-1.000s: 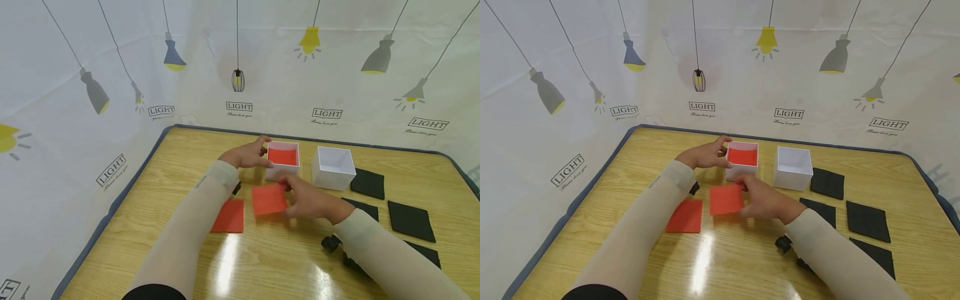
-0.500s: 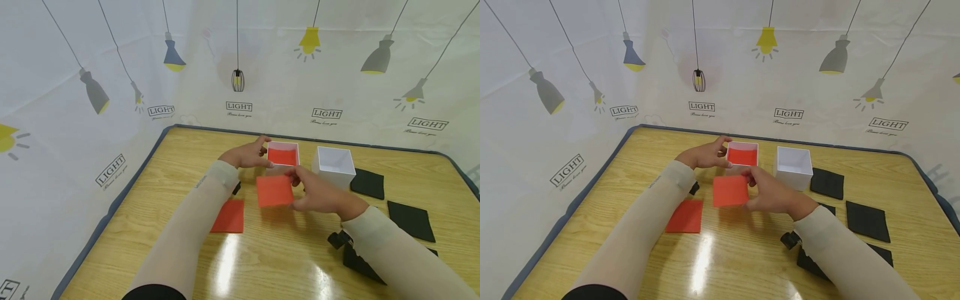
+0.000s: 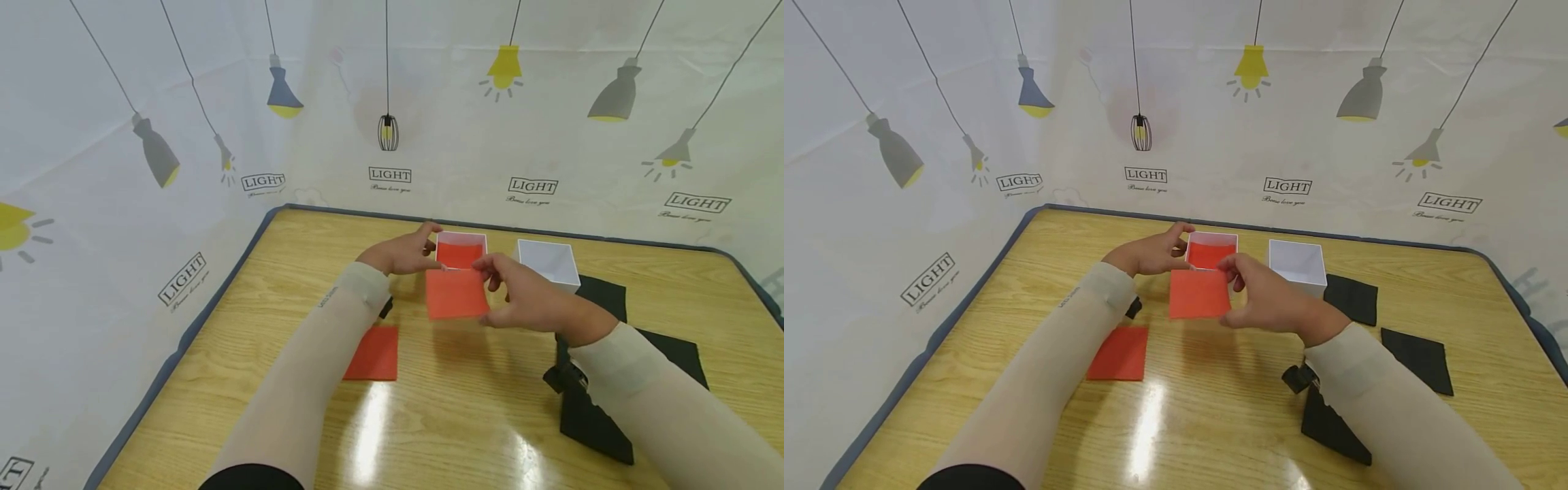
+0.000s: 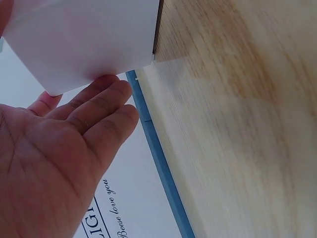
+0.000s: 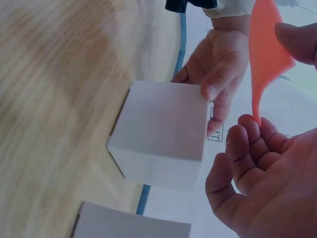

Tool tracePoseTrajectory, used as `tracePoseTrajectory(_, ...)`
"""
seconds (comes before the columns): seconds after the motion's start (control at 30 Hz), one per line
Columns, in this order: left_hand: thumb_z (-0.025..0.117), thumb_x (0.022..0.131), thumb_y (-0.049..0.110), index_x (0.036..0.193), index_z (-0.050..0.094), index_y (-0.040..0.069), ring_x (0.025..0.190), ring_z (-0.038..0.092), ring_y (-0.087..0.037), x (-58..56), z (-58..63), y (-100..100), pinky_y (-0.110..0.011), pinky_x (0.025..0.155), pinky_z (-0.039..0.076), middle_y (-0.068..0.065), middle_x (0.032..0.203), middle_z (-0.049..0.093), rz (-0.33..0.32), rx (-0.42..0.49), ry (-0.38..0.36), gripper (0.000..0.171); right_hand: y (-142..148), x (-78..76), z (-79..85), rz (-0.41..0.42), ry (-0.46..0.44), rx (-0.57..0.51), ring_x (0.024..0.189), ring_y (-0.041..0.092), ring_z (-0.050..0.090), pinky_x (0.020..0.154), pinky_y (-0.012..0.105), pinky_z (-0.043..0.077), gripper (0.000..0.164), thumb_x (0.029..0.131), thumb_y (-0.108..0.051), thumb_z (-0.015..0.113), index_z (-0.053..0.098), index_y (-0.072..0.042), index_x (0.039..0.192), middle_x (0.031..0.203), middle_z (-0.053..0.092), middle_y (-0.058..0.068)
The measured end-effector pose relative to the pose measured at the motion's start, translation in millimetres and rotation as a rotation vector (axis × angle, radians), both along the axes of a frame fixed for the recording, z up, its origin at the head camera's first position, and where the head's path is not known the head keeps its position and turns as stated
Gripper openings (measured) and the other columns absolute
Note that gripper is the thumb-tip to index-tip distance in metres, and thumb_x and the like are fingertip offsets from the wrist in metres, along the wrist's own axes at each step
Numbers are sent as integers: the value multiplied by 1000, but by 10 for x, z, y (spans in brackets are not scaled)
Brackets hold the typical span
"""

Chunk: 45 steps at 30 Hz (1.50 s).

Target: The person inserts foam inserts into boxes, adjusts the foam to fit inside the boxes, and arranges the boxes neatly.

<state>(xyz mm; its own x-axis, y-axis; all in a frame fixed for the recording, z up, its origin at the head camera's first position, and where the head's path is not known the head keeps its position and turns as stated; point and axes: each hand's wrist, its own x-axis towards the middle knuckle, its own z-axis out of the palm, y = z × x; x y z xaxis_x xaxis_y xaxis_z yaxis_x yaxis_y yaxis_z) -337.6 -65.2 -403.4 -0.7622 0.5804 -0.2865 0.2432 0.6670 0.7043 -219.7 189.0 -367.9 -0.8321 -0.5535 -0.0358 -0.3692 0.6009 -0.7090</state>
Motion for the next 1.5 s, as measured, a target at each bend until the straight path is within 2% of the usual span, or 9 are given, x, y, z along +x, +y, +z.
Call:
tracePoseTrajectory(0.3, 68, 98, 45, 166, 12, 22, 154, 39, -31, -2, -8, -26, -49, 122, 37, -15, 164, 41, -13, 39, -14, 91, 39, -65, 125, -19, -8, -3, 109, 28, 49, 78, 39, 49, 73, 86, -13, 83, 42, 1, 145, 128, 56, 12)
tracePoseTrajectory(0.53, 68, 100, 36, 167, 11, 18, 152, 41, -30, -16, -19, -19, -48, 122, 38, -14, 162, 43, -18, 63, -26, 90, 45, -126, 179, -42, -3, 16, 110, 29, 50, 81, 41, 48, 74, 86, -15, 84, 42, 0, 145, 130, 57, 13)
tracePoseTrajectory(0.73, 66, 102, 25, 167, 11, 19, 153, 40, -30, -12, -20, -16, -48, 122, 37, -15, 163, 43, -8, 50, -27, 86, 53, -198, 204, -59, -7, 23, 113, 29, 49, 83, 40, 48, 76, 88, -15, 83, 39, 0, 149, 134, 54, 13)
tracePoseTrajectory(0.9, 66, 102, 25, 167, 10, 20, 152, 40, -29, -8, -18, -12, -48, 123, 36, -15, 164, 41, -13, 39, -21, 86, 65, -269, 210, -68, -21, 23, 116, 29, 49, 87, 40, 49, 78, 90, -15, 81, 37, 1, 152, 137, 51, 15)
tracePoseTrajectory(1.07, 68, 101, 23, 166, 12, 21, 153, 39, -32, -5, -6, -6, -50, 123, 35, -16, 164, 43, -9, 64, -32, 86, 61, -347, 220, -92, -40, 33, 121, 30, 48, 95, 44, 49, 80, 91, -17, 81, 34, 0, 154, 141, 49, 15)
tracePoseTrajectory(1.17, 72, 99, 26, 160, 19, 23, 155, 37, -34, -9, -7, -2, -51, 125, 32, -14, 163, 43, 2, 87, -53, 80, 52, -401, 221, -114, -52, 25, 123, 31, 48, 98, 45, 49, 81, 91, -16, 81, 33, 0, 154, 142, 48, 16)
tracePoseTrajectory(1.3, 77, 96, 32, 151, 26, 25, 155, 37, -34, -17, -13, 2, -53, 126, 30, -9, 164, 42, 11, 101, -60, 76, 37, -472, 220, -132, -66, 14, 122, 32, 47, 96, 41, 49, 81, 91, -17, 81, 33, 0, 154, 142, 48, 17)
tracePoseTrajectory(1.5, 77, 95, 36, 158, 22, 29, 154, 38, -35, -19, -25, 2, -55, 125, 30, -9, 163, 43, 13, 82, -48, 84, 27, -578, 200, -178, -79, 56, 120, 31, 46, 90, 39, 49, 81, 91, -21, 80, 34, -1, 154, 142, 49, 15)
